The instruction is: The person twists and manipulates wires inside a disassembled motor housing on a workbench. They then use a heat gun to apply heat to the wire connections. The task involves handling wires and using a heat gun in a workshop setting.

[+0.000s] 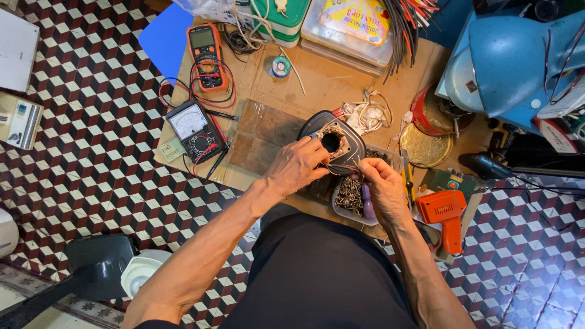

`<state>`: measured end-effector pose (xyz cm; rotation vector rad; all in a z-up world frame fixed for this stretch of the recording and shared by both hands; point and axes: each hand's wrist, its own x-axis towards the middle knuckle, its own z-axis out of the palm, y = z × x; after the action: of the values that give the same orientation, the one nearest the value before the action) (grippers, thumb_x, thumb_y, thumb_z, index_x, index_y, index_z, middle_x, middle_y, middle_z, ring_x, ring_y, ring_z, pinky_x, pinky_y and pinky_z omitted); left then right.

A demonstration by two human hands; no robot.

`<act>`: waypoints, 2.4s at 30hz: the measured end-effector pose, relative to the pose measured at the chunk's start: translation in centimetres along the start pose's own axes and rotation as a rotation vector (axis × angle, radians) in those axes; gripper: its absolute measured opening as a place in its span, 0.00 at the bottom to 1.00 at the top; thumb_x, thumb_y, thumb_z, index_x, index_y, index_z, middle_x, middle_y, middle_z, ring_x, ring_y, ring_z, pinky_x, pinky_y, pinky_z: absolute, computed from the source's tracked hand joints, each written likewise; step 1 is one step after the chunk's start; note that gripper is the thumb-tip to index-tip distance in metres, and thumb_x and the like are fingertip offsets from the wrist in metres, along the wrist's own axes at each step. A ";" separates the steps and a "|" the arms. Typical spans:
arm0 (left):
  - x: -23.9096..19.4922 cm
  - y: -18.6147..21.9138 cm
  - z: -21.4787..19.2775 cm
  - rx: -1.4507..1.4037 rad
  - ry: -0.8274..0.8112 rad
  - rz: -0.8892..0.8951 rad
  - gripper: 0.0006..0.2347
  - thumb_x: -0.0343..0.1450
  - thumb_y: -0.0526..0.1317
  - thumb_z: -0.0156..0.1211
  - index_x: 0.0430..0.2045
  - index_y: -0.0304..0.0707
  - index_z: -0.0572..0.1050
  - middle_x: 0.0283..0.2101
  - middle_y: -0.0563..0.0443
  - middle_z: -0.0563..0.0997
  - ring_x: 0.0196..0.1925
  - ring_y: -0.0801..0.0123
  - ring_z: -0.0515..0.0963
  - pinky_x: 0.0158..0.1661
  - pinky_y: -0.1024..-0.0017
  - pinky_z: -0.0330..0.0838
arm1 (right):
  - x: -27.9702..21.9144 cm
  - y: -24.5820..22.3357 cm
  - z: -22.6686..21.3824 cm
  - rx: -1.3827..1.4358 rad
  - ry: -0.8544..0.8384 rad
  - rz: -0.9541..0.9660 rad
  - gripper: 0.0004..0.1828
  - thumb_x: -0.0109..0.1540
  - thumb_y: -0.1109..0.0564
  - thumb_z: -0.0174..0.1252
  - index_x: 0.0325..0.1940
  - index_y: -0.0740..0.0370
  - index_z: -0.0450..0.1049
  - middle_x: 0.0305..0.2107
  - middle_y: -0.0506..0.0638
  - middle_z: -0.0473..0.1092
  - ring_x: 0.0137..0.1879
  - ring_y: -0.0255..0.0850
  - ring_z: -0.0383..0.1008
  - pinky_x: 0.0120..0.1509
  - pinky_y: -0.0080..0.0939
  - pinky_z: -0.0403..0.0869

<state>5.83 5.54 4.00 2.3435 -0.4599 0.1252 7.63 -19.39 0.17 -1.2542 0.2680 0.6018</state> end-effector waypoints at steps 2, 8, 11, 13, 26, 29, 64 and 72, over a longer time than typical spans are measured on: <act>0.4 -0.2 0.1 -0.010 -0.018 0.031 0.10 0.61 0.38 0.71 0.27 0.38 0.74 0.33 0.50 0.75 0.41 0.57 0.77 0.42 0.61 0.74 | -0.2 0.0 0.1 -0.012 0.000 0.003 0.09 0.67 0.55 0.59 0.46 0.65 0.76 0.34 0.48 0.75 0.42 0.33 0.73 0.51 0.34 0.70; 0.6 0.3 0.5 0.056 0.023 0.058 0.07 0.63 0.33 0.65 0.26 0.37 0.71 0.31 0.49 0.73 0.39 0.58 0.76 0.39 0.61 0.71 | -0.8 -0.1 0.8 -0.055 -0.032 -0.040 0.09 0.66 0.56 0.60 0.45 0.65 0.75 0.35 0.47 0.75 0.43 0.33 0.74 0.53 0.36 0.73; 0.1 0.5 0.4 0.191 0.104 0.096 0.07 0.64 0.31 0.64 0.28 0.37 0.70 0.31 0.49 0.72 0.39 0.59 0.76 0.40 0.62 0.71 | -1.3 0.3 1.5 -0.082 -0.025 -0.056 0.10 0.67 0.55 0.59 0.45 0.65 0.76 0.36 0.47 0.76 0.43 0.33 0.73 0.53 0.35 0.72; -0.4 0.4 0.2 0.160 0.150 0.088 0.08 0.64 0.30 0.64 0.29 0.36 0.70 0.32 0.49 0.72 0.39 0.59 0.75 0.40 0.62 0.71 | -1.7 0.7 2.1 -0.133 -0.013 -0.049 0.10 0.67 0.55 0.59 0.45 0.65 0.76 0.35 0.48 0.75 0.43 0.33 0.73 0.53 0.35 0.72; -1.9 -1.0 1.7 -0.074 0.315 0.017 0.10 0.65 0.26 0.65 0.33 0.34 0.70 0.38 0.49 0.79 0.43 0.58 0.82 0.43 0.65 0.78 | -1.1 0.9 3.3 -0.218 -0.028 -0.052 0.11 0.67 0.54 0.58 0.43 0.66 0.76 0.34 0.46 0.76 0.42 0.32 0.73 0.51 0.33 0.73; -2.0 -0.9 2.4 -0.079 0.387 -0.016 0.10 0.66 0.26 0.66 0.33 0.35 0.71 0.39 0.49 0.80 0.43 0.60 0.83 0.44 0.66 0.79 | -1.4 1.2 3.9 -0.277 0.004 -0.045 0.11 0.67 0.54 0.58 0.43 0.66 0.76 0.33 0.45 0.74 0.40 0.31 0.71 0.48 0.34 0.71; 4.8 -8.5 -2.1 -0.245 -0.483 0.364 0.05 0.70 0.36 0.65 0.35 0.37 0.78 0.34 0.44 0.79 0.36 0.49 0.81 0.35 0.59 0.74 | -0.2 3.9 9.1 0.004 0.299 0.125 0.09 0.63 0.55 0.61 0.42 0.62 0.78 0.30 0.41 0.73 0.36 0.28 0.70 0.40 0.31 0.73; 7.1 -9.7 -2.3 -0.272 -0.578 0.543 0.03 0.70 0.36 0.62 0.34 0.40 0.77 0.31 0.46 0.79 0.33 0.51 0.81 0.32 0.60 0.75 | -0.6 3.5 10.0 -0.061 0.317 0.030 0.10 0.66 0.54 0.60 0.43 0.64 0.78 0.30 0.41 0.72 0.36 0.27 0.68 0.40 0.28 0.68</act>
<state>16.04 11.52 0.98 1.9070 -1.3031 -0.3510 3.83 -9.45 0.74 -1.4058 0.5359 0.4374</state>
